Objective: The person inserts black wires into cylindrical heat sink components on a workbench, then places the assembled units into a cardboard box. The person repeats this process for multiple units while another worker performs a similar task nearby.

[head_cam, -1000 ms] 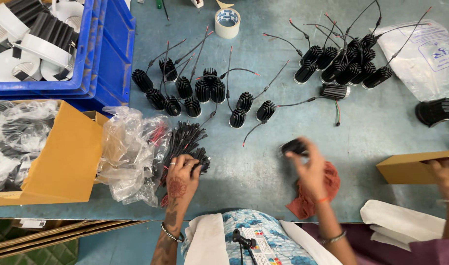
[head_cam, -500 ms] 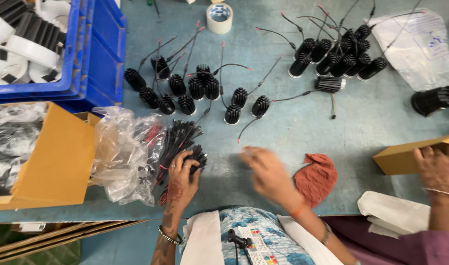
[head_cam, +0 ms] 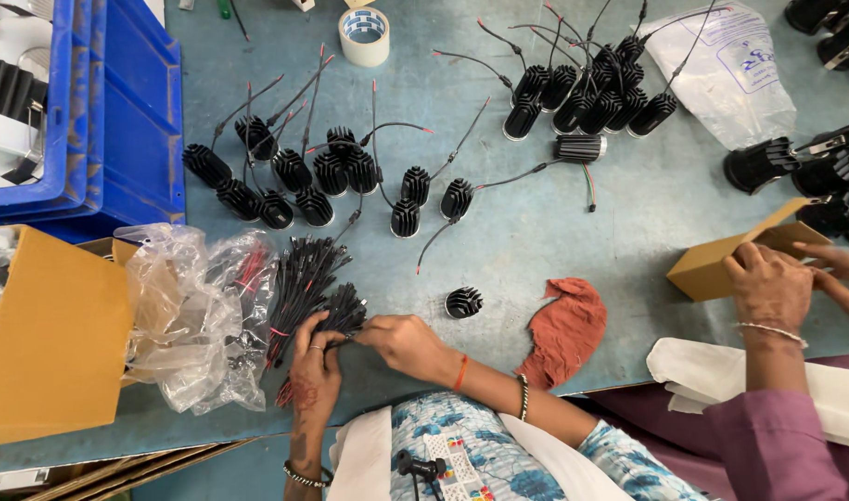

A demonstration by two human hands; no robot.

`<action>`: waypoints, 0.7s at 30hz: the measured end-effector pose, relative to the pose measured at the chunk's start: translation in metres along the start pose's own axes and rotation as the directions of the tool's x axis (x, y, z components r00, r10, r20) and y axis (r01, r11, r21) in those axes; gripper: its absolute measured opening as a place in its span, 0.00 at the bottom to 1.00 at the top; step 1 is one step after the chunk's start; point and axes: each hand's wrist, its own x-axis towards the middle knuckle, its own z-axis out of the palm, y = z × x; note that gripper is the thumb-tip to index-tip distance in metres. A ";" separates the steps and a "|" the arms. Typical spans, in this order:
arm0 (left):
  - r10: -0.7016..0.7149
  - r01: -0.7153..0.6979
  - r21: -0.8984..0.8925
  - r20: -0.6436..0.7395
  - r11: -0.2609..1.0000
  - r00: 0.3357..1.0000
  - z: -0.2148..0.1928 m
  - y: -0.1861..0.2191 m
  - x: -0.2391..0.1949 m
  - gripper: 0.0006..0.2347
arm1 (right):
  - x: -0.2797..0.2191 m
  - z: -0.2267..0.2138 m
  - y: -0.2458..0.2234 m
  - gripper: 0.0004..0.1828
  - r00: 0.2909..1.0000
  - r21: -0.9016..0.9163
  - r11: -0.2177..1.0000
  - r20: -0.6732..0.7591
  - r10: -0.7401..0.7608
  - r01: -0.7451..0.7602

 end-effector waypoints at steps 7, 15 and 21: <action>0.226 -0.206 0.214 -0.072 0.955 0.971 -0.019 0.031 0.015 0.13 | -0.015 -0.068 -0.025 0.07 0.983 -0.100 0.991 -0.168 0.075 -0.093; 0.317 -0.294 -0.125 0.250 0.948 0.915 0.012 0.103 0.008 0.12 | -0.032 -0.088 -0.056 0.08 0.890 0.323 0.892 -0.225 0.398 -0.317; 0.184 -0.101 -0.411 0.168 0.906 0.968 0.028 0.111 0.005 0.12 | -0.046 -0.097 -0.051 0.09 0.853 0.358 0.859 -0.239 0.464 -0.367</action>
